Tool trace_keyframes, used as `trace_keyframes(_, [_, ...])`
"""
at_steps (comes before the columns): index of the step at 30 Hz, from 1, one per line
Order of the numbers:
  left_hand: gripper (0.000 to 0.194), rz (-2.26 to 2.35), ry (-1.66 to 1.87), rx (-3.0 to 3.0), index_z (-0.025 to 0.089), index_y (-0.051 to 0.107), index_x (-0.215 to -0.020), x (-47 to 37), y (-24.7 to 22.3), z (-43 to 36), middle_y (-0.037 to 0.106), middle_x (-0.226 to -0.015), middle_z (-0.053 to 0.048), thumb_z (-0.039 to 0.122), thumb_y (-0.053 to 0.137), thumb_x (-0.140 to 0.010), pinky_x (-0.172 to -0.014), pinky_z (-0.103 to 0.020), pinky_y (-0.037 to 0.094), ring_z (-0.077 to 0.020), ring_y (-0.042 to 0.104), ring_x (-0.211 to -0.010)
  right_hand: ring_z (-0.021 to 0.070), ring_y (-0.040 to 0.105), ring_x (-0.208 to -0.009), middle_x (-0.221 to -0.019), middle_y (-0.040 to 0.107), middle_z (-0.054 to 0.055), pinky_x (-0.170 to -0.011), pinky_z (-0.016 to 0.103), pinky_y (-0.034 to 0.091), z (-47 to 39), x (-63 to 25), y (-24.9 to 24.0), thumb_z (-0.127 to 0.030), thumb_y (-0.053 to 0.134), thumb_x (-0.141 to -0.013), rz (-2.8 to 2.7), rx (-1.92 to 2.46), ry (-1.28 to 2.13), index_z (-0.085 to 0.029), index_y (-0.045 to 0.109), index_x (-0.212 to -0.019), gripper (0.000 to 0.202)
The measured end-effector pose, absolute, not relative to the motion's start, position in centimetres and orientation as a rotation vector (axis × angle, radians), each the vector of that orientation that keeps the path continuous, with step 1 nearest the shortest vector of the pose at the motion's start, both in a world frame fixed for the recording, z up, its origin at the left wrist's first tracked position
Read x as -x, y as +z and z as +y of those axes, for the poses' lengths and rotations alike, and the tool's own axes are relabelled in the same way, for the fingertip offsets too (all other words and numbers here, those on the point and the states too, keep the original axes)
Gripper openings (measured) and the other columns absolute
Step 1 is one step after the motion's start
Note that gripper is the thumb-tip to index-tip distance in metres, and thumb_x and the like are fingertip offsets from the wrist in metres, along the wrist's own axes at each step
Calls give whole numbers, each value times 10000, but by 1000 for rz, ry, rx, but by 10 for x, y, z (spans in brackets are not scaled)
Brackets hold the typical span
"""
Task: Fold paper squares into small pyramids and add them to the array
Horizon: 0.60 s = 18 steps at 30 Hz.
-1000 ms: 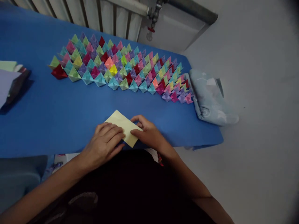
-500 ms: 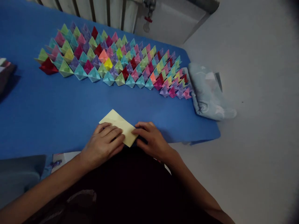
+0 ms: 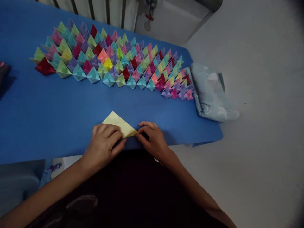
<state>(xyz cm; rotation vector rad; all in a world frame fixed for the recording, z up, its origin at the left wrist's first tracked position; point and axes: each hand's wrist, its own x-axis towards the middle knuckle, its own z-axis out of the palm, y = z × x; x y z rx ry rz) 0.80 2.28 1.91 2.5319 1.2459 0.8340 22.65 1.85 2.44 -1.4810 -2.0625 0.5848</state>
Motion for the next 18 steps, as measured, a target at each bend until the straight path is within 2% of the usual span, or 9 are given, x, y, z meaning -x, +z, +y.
trace_keyframes(8, [259, 1315, 806, -2412, 186, 659, -808, -11, 17, 24, 690, -914, -55, 297, 494, -975, -791, -376, 384, -221, 595, -882, 218, 613, -1081, -1138, 665, 91, -941, 407, 483, 20, -225, 31, -209, 622, -889, -2029, 1520, 660, -201, 648, -817, 77])
trace_keyframes(18, [289, 1435, 756, -2506, 176, 659, -803, -14, 12, 27, 690, -953, -84, 323, 484, -981, -795, -407, 407, -248, 588, -906, 229, 589, -1132, -1168, 646, 91, -970, 413, 469, 20, -220, 35, -200, 641, -866, -1950, 1652, 703, -198, 618, -745, 123])
